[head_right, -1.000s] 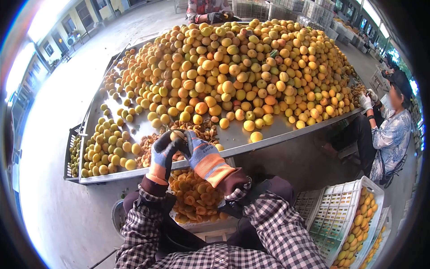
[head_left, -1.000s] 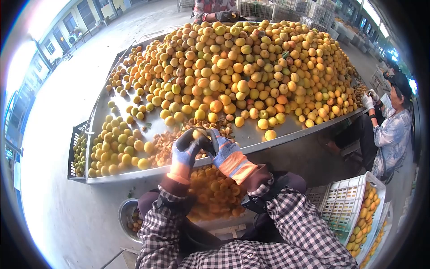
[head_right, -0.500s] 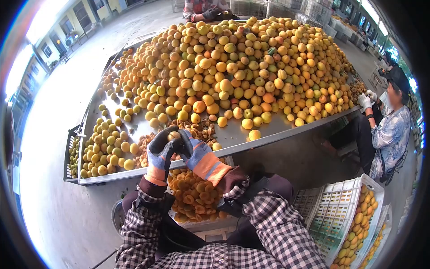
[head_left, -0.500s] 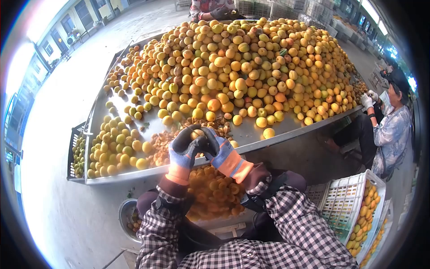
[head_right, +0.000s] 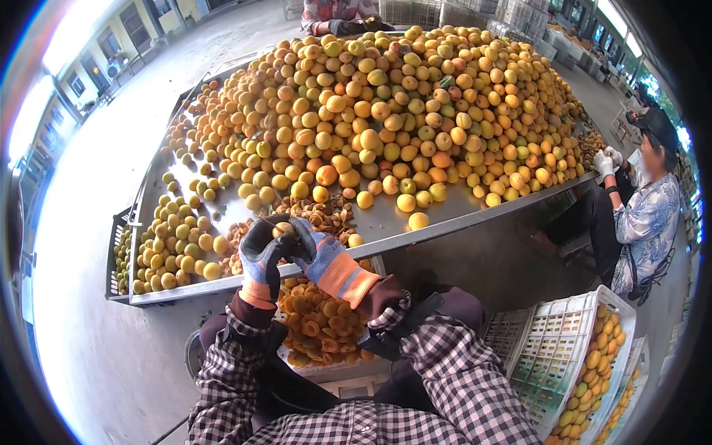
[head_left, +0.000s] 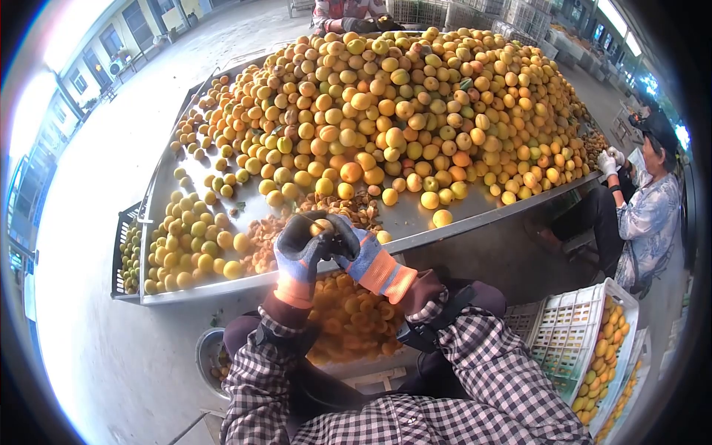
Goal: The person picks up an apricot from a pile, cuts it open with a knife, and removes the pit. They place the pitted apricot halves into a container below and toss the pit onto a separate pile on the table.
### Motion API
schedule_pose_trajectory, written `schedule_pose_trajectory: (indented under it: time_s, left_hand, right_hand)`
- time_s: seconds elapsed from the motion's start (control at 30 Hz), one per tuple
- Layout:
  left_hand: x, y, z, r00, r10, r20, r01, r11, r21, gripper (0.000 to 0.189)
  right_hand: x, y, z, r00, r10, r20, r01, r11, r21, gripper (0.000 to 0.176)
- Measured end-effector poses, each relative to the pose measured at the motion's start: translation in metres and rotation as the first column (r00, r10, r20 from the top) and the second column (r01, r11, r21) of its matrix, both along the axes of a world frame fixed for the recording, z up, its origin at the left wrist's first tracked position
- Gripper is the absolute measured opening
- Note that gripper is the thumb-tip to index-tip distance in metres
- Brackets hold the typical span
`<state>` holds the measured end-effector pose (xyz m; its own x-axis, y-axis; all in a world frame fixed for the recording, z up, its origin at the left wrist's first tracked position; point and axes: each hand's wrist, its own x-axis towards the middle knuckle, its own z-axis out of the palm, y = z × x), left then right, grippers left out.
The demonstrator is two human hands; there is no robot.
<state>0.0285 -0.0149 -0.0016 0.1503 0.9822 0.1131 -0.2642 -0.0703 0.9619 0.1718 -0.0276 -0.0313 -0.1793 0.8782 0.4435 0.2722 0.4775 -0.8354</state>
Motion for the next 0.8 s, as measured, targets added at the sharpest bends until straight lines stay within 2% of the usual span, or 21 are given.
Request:
schedule_pose_trajectory:
  time_s: [0.07,0.2,0.27,0.4,0.43,0.47,0.5,0.53,0.6,0.63,0.67,0.73,0.77,0.8]
  left_hand:
    - [0.001,-0.001,-0.002,1.000,0.005,0.015,-0.005,1.000,-0.006,0.030]
    - [-0.001,-0.002,-0.009,0.999,0.006,0.052,-0.004,0.999,-0.049,0.036]
    - [-0.002,-0.003,-0.012,0.998,0.003,0.064,0.002,0.998,-0.070,0.040]
    - [-0.007,0.000,-0.014,0.994,-0.027,0.106,0.037,0.995,-0.093,0.049]
    - [-0.009,-0.002,-0.012,0.994,-0.025,0.106,0.034,0.995,-0.093,0.049]
    - [-0.011,-0.007,-0.009,0.997,-0.037,0.074,0.043,0.995,-0.087,0.056]
    - [-0.012,-0.009,-0.005,0.998,-0.053,0.042,0.056,0.995,-0.079,0.062]
    - [-0.012,-0.005,-0.002,0.998,-0.057,0.042,0.060,0.995,-0.076,0.062]
    - [-0.017,0.000,0.002,0.993,-0.100,0.066,0.110,0.978,-0.176,0.065]
    - [-0.017,0.001,0.008,0.996,-0.091,-0.003,0.089,0.980,-0.178,0.064]
    - [-0.017,0.000,0.013,0.996,-0.084,-0.006,0.082,0.982,-0.172,0.064]
    - [-0.015,-0.003,0.018,0.989,-0.143,0.029,0.146,0.975,-0.167,0.064]
    - [-0.018,-0.003,0.015,0.986,-0.165,0.026,0.167,0.970,-0.175,0.059]
    - [-0.019,-0.002,0.011,0.986,-0.162,0.027,0.165,0.971,-0.174,0.059]
  right_hand:
    - [0.001,0.001,-0.005,0.999,0.041,0.008,-0.041,0.999,-0.013,0.058]
    - [0.001,-0.002,-0.010,0.999,0.022,0.036,-0.020,0.997,-0.068,0.061]
    - [0.001,-0.006,-0.007,0.998,0.048,0.042,-0.037,0.971,-0.237,0.061]
    - [-0.005,-0.003,-0.013,0.987,-0.005,0.161,0.033,0.985,-0.169,0.057]
    - [-0.007,0.002,-0.014,0.989,0.003,-0.146,-0.041,0.965,-0.259,0.052]
    - [-0.008,0.008,-0.014,0.898,-0.019,-0.439,-0.136,0.937,-0.320,0.047]
    - [0.007,0.020,-0.027,0.965,0.029,-0.260,-0.090,0.970,-0.226,0.041]
    - [0.009,0.019,-0.011,0.965,0.025,-0.260,-0.086,0.971,-0.224,0.041]
    - [0.008,0.006,0.013,0.999,-0.021,-0.028,0.008,0.914,-0.405,0.040]
    - [0.005,0.009,0.001,0.999,-0.048,0.005,0.048,0.982,-0.185,0.039]
    - [0.005,0.014,-0.005,0.999,-0.041,0.003,0.041,0.983,-0.179,0.039]
    - [0.009,0.020,-0.014,0.970,-0.021,-0.242,-0.074,0.922,-0.379,0.041]
    - [0.010,0.023,-0.018,0.945,-0.009,-0.328,-0.090,0.954,-0.287,0.040]
    - [0.012,0.025,-0.018,0.945,-0.006,-0.328,-0.093,0.954,-0.286,0.040]
